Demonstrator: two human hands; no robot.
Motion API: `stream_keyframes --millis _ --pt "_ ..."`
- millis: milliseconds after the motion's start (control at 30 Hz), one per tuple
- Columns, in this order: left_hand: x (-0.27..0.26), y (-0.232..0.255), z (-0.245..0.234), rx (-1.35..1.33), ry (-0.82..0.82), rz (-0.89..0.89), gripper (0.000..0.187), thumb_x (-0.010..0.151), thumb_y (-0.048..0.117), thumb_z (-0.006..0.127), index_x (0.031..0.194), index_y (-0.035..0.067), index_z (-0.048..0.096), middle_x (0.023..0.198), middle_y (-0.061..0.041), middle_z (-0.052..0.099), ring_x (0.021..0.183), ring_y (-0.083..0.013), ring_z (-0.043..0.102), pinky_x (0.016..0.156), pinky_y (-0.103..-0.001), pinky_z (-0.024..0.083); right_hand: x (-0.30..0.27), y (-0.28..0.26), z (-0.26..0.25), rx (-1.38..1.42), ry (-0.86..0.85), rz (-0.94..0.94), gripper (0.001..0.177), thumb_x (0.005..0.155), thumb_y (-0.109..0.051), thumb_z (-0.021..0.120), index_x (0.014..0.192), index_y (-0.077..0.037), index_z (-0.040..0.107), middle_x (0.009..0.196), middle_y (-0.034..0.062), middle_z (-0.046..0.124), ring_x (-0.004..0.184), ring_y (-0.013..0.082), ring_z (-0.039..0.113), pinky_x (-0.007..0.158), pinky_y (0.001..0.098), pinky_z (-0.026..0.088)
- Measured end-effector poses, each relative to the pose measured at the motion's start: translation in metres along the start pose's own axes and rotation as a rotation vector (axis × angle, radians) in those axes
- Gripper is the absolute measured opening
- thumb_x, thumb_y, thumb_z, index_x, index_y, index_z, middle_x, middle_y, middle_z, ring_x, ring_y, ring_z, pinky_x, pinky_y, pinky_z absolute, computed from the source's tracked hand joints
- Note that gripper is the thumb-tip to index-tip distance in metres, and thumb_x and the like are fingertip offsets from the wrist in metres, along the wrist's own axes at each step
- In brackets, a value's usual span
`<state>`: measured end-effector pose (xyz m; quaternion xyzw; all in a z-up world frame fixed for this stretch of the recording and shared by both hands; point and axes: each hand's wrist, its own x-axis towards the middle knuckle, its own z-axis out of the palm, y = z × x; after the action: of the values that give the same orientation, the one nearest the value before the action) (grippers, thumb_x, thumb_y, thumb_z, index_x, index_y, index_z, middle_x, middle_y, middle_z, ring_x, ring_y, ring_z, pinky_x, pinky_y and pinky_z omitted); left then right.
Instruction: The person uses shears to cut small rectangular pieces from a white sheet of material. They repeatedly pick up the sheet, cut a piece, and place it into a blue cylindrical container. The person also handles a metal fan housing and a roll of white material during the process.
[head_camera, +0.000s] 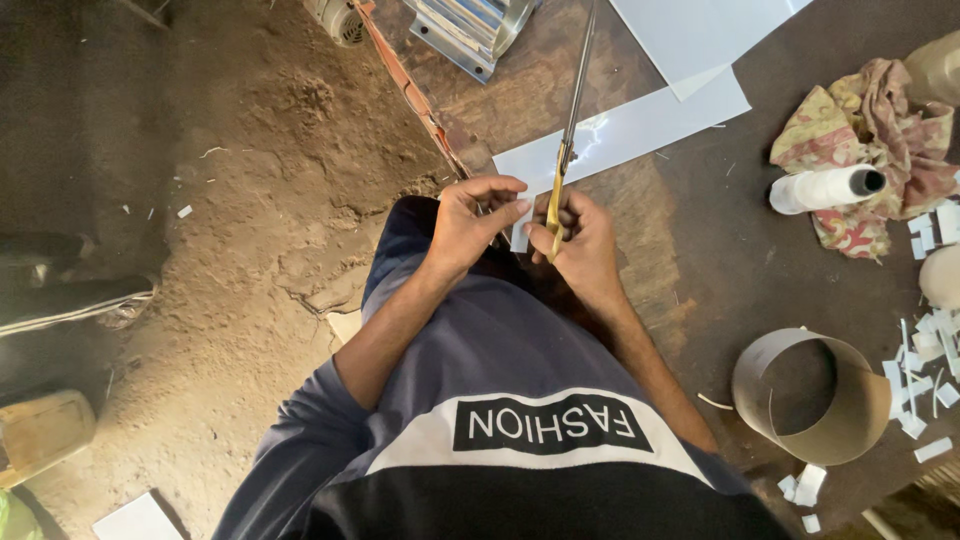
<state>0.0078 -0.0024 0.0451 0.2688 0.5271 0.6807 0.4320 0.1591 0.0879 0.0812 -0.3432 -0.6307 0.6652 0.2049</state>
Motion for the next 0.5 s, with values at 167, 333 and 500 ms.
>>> stream_keyframes --millis 167,333,500 --pt "-0.001 0.000 -0.014 -0.084 0.061 -0.092 0.012 0.087 0.002 0.076 0.094 0.006 0.067 0.080 0.003 0.067 0.068 -0.0019 0.060 0.056 -0.018 0.046 -0.006 0.004 -0.007 -0.048 0.001 0.012 0.025 0.090 -0.007 0.077 0.108 0.002 0.063 0.079 0.0031 0.064 0.059 0.0095 0.062 0.053 0.0242 0.049" --pt "-0.003 -0.013 -0.034 -0.185 0.016 -0.166 0.020 0.091 0.001 0.073 0.078 0.008 0.060 0.072 0.000 0.063 0.058 -0.0036 0.052 0.048 -0.019 0.036 -0.020 0.016 -0.017 0.034 -0.018 0.055 0.025 0.090 -0.008 0.077 0.108 0.002 0.062 0.085 0.0046 0.067 0.058 0.0106 0.062 0.052 0.0250 0.049" --pt "-0.003 -0.017 -0.031 -0.325 -0.038 -0.259 0.013 0.083 -0.002 0.073 0.090 0.006 0.067 0.081 -0.004 0.073 0.068 -0.0073 0.066 0.060 -0.020 0.051 -0.031 0.029 -0.024 0.092 -0.008 0.130 0.025 0.089 -0.007 0.076 0.108 0.000 0.062 0.085 0.0057 0.068 0.058 0.0104 0.061 0.052 0.0254 0.051"
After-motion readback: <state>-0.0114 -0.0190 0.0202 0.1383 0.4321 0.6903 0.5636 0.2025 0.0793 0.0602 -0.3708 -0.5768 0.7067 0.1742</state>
